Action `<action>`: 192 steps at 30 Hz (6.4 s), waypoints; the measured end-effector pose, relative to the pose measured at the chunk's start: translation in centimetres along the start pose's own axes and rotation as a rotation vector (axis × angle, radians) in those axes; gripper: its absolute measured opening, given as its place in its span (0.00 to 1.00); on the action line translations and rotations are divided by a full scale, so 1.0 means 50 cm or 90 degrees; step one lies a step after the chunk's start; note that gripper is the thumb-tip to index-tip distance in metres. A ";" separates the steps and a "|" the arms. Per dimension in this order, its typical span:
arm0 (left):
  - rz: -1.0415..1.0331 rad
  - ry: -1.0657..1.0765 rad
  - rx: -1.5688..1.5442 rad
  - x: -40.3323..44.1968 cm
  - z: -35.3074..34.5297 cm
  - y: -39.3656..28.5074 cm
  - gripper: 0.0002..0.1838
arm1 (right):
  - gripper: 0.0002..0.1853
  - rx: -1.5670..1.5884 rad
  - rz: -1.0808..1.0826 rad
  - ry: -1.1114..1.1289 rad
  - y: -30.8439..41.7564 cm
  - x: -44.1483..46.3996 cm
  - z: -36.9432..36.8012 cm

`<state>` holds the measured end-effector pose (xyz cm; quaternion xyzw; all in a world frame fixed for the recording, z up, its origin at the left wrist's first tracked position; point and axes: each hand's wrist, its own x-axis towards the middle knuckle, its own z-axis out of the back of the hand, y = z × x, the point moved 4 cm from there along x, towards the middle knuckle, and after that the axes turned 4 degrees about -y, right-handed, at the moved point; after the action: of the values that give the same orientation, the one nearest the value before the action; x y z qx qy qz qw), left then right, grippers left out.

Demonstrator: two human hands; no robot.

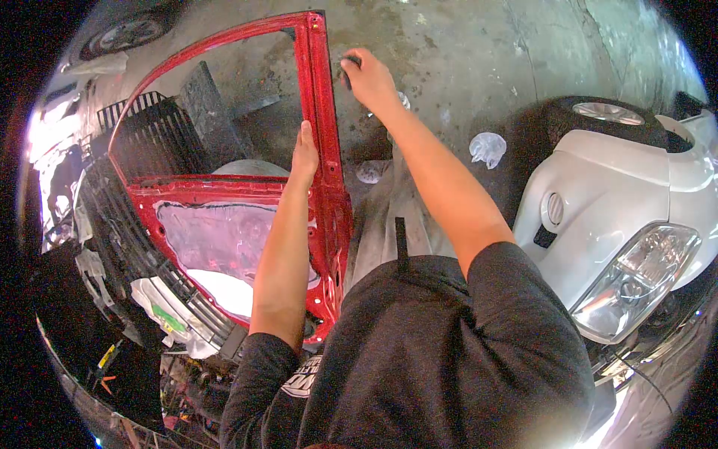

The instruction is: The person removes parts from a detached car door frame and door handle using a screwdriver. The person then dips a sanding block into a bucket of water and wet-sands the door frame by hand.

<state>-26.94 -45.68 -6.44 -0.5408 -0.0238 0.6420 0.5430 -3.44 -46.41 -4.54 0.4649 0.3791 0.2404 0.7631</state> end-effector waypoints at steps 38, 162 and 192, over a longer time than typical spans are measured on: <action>-0.049 -0.042 0.007 0.009 -0.005 0.008 0.42 | 0.15 -0.312 -0.094 0.158 -0.116 -0.176 -0.111; 0.030 -0.011 -0.029 -0.022 0.000 -0.021 0.41 | 0.27 -0.592 0.252 0.367 -0.035 -0.266 -0.119; 0.063 0.086 -0.172 0.000 -0.007 0.011 0.43 | 0.12 -0.398 0.064 -0.003 0.055 -0.052 -0.110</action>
<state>-27.05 -46.07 -6.92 -0.6513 -0.0464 0.6212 0.4334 -9.42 -44.14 -2.70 0.2267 0.2620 0.3816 0.8569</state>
